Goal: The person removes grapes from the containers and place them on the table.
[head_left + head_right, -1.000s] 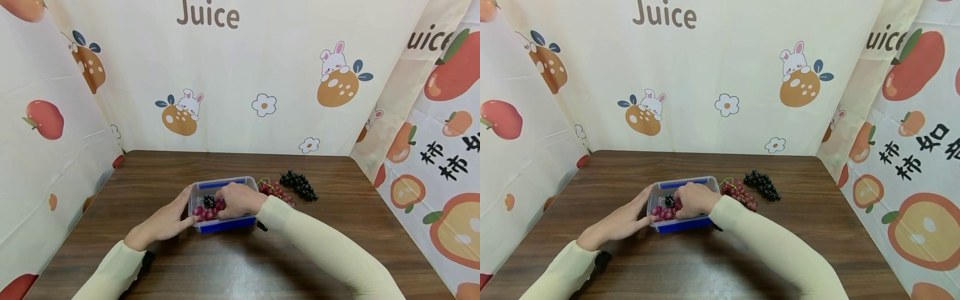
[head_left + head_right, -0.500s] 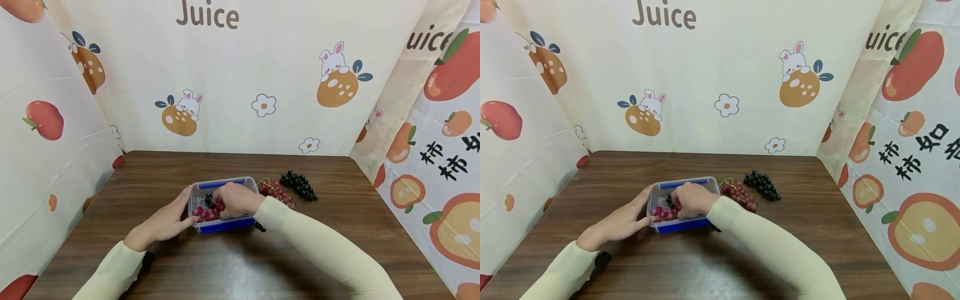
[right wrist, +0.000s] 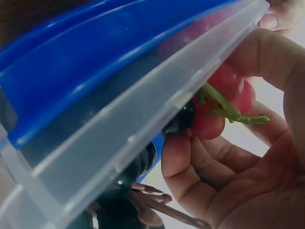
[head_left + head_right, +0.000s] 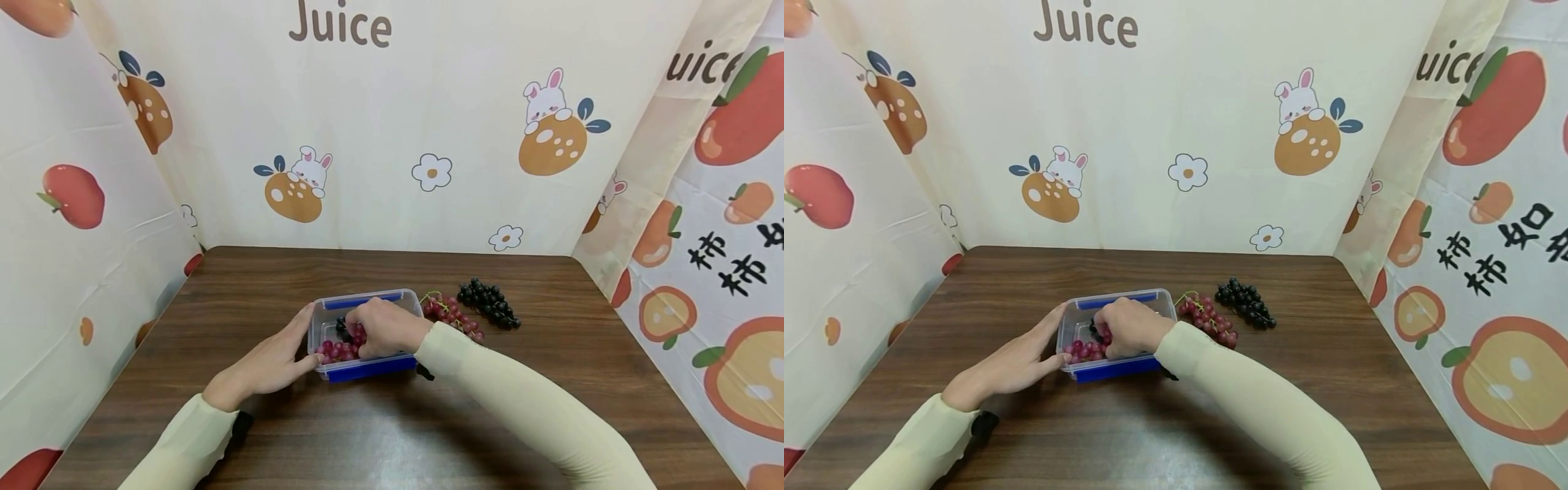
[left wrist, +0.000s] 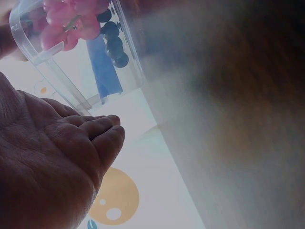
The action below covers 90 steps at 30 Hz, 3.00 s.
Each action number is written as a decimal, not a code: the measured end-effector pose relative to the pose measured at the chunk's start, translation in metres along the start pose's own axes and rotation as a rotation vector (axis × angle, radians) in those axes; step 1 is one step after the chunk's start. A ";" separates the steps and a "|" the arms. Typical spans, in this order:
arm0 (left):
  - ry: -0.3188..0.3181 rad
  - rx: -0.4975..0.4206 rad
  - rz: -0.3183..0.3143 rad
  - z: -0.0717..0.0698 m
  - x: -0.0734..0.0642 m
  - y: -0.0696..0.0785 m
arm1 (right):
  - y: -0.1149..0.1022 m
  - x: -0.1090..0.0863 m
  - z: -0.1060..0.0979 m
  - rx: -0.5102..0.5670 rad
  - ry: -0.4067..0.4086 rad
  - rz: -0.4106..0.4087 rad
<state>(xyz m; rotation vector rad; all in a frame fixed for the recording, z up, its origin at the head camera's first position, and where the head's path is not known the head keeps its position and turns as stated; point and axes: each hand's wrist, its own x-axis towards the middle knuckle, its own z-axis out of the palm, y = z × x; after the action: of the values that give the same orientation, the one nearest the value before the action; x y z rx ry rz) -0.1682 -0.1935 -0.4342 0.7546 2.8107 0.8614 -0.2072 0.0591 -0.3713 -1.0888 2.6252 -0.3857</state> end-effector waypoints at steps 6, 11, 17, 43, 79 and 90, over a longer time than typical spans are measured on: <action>0.000 0.001 -0.003 0.000 0.000 0.000 | 0.003 -0.002 -0.002 0.018 0.043 -0.047; -0.001 0.010 -0.005 0.000 -0.001 0.001 | 0.006 -0.003 -0.005 0.029 0.077 -0.085; 0.000 0.007 -0.003 -0.001 0.000 0.002 | 0.007 -0.007 -0.010 0.063 0.131 -0.120; -0.006 0.016 0.000 0.001 0.000 0.000 | 0.014 -0.022 -0.041 0.167 0.335 -0.106; -0.014 0.015 -0.006 0.001 -0.001 -0.001 | 0.035 -0.078 -0.093 0.218 0.597 -0.032; -0.010 0.015 -0.003 0.002 -0.001 0.000 | 0.047 -0.097 -0.097 0.178 0.632 -0.018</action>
<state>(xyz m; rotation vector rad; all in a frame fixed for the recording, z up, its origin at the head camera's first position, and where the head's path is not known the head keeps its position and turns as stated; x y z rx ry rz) -0.1671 -0.1934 -0.4359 0.7538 2.8116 0.8346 -0.2049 0.1742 -0.2829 -1.0598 3.0188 -1.1018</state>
